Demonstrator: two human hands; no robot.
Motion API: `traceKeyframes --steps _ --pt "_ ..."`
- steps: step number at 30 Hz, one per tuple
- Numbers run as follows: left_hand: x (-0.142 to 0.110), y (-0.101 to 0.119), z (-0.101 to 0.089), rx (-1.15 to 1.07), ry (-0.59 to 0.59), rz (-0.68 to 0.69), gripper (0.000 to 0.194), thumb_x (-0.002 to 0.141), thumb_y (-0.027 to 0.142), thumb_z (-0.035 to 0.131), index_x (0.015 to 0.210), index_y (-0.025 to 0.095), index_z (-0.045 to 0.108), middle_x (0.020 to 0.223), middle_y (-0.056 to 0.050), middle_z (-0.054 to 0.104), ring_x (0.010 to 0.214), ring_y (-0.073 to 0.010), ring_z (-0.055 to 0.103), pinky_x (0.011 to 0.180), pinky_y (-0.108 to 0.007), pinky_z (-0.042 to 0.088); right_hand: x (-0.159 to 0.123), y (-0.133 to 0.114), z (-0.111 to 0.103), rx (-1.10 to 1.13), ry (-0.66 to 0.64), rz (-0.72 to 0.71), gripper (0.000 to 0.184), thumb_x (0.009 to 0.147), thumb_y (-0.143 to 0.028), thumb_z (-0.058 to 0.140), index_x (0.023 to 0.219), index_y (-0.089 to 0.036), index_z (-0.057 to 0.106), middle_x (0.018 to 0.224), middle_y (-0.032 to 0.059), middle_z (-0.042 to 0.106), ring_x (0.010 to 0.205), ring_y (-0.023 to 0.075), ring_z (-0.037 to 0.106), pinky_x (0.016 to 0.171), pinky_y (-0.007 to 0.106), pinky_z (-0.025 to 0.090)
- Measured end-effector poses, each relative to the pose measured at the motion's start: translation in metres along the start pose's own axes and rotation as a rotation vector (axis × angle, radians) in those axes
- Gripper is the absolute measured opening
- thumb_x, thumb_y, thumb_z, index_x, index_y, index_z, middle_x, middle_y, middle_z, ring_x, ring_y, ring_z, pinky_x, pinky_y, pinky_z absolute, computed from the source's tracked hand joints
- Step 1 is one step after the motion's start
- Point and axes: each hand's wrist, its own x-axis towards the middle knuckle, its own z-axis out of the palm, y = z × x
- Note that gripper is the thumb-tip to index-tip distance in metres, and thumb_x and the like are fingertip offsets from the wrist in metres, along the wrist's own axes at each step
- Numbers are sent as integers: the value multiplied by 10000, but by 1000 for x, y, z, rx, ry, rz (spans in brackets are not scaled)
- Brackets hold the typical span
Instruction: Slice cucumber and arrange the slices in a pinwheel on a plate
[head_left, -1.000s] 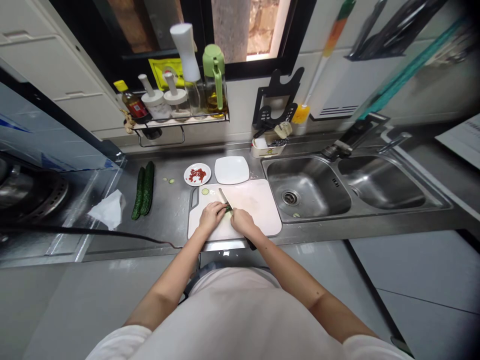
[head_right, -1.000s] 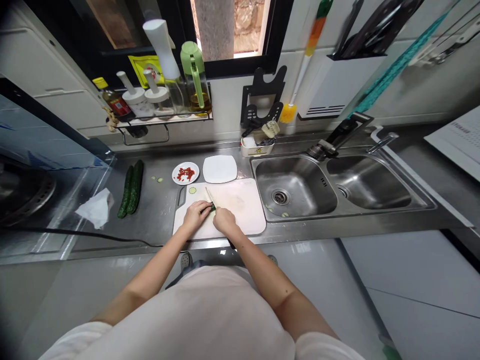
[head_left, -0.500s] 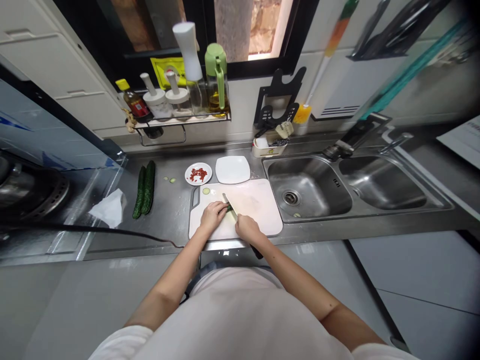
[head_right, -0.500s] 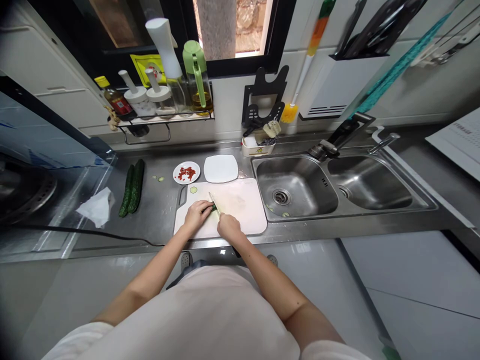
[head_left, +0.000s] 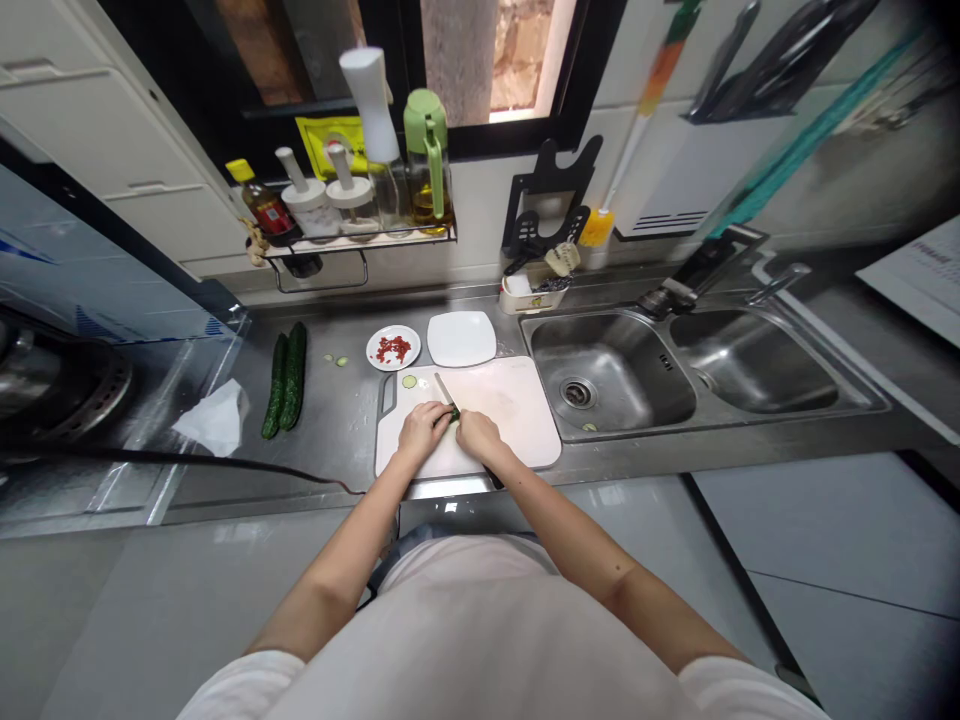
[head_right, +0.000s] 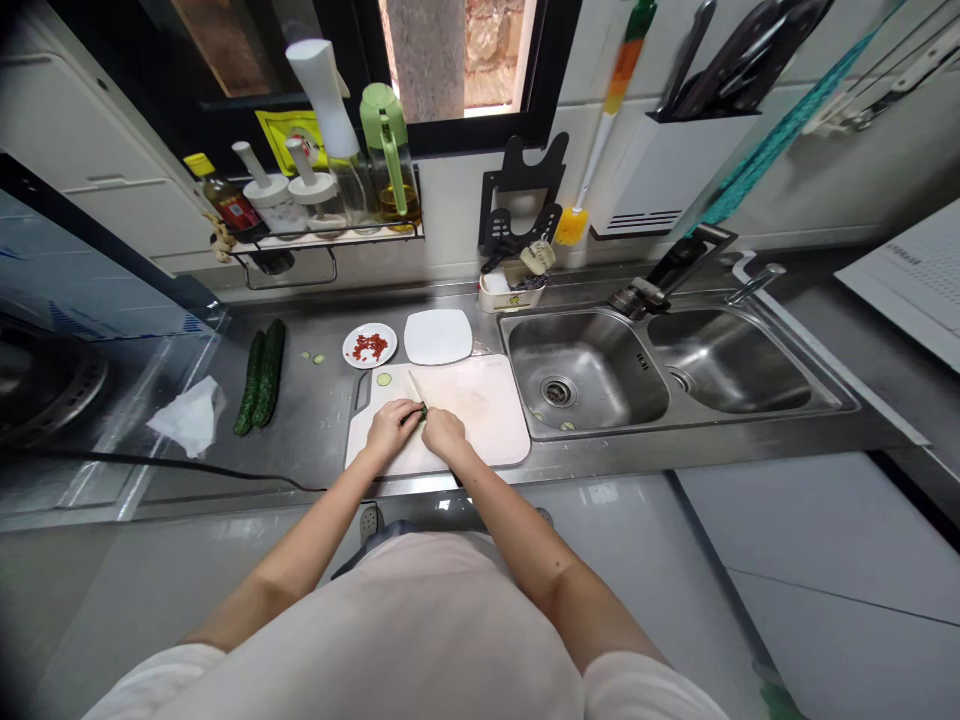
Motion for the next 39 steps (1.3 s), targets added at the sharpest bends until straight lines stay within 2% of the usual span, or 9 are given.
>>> traceKeyframes --steps 6,16,31,39 --pt "0 0 0 -7 2 5 192 913 267 553 1032 240 701 1040 -45 689 963 -180 612 879 -325 487 2 2 5 -3 33 -19 371 915 -148 395 1233 -112 582 1117 176 672 1089 247 626 845 298 458" --pt "1 2 -3 -11 -5 -2 193 915 265 551 1037 235 698 1020 -45 692 964 -180 614 871 -325 489 -20 15 15 -56 -5 9 322 907 -156 425 1168 -117 610 1077 172 684 1043 241 642 824 293 461" --pt "1 1 -2 -4 5 6 204 918 270 541 1043 236 698 1029 -46 690 966 -185 612 874 -324 487 0 1 5 -7 18 -2 347 921 -161 404 1204 -114 599 1144 171 665 1086 239 623 843 287 457" --pt "0 1 -1 -2 8 3 187 909 261 558 1030 233 698 1023 -47 689 961 -183 614 870 -323 488 -9 5 7 -41 11 7 354 907 -145 394 1195 -117 598 1119 166 675 1063 242 635 821 295 465"
